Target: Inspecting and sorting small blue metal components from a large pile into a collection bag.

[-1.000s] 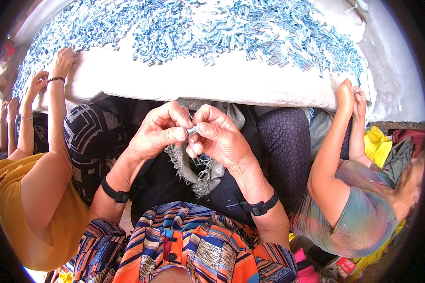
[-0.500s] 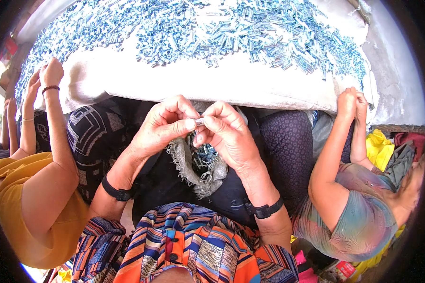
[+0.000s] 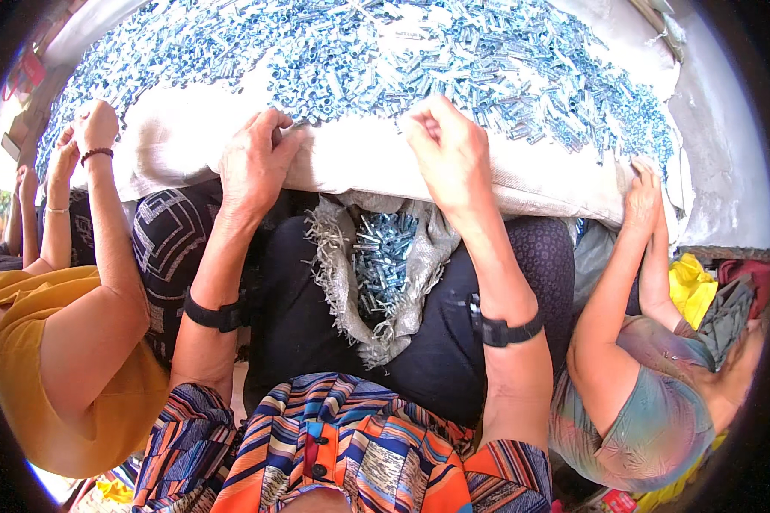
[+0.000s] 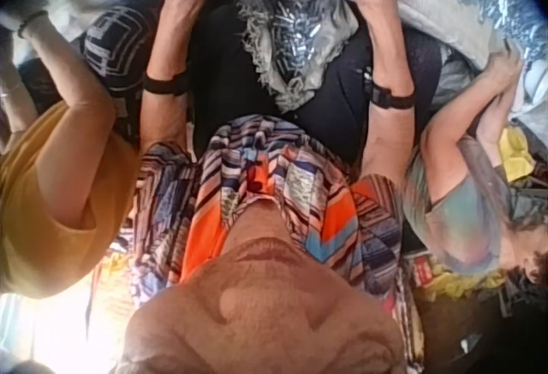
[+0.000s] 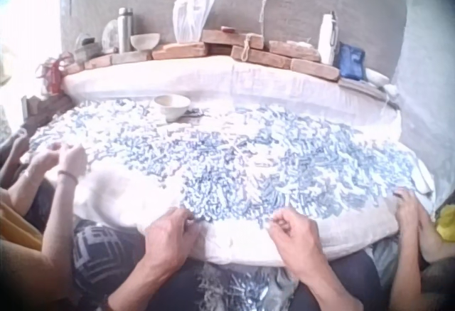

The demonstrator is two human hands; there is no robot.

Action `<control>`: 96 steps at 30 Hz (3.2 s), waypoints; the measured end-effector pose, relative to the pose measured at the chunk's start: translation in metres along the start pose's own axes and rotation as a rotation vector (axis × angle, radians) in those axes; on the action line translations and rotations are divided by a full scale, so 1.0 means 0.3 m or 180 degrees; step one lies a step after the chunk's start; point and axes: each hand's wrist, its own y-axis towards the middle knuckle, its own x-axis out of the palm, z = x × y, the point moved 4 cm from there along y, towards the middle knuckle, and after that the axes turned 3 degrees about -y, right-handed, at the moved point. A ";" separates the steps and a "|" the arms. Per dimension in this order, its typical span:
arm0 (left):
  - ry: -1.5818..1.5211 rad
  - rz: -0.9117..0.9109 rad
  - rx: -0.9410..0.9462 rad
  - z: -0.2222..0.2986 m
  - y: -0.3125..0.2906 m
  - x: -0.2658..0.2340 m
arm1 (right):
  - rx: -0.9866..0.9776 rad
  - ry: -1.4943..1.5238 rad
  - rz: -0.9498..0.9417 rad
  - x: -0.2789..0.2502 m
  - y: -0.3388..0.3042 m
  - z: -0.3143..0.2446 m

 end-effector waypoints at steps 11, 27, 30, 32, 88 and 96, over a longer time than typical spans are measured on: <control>0.0226 -0.0091 0.0178 0.005 0.058 0.029 | -0.1101 -0.1741 0.0487 0.122 0.139 -0.026; 0.0403 -0.0300 0.0119 -0.005 0.066 0.019 | -0.0726 -0.1010 0.0599 0.076 0.083 0.004; 0.0394 -0.0331 0.0149 0.004 0.078 0.025 | -0.1066 -0.1388 0.0671 0.091 0.094 -0.014; 0.0305 -0.0318 0.0077 -0.007 0.077 0.016 | -0.1102 -0.1445 0.0684 0.099 0.101 -0.018; -0.4651 -0.1608 -0.0735 0.161 -0.197 -0.010 | 0.1020 0.4080 -0.1062 0.113 -0.296 -0.066; -0.4194 -0.1946 -0.0367 0.164 -0.217 -0.033 | 0.1127 0.3756 -0.1283 0.106 -0.315 -0.049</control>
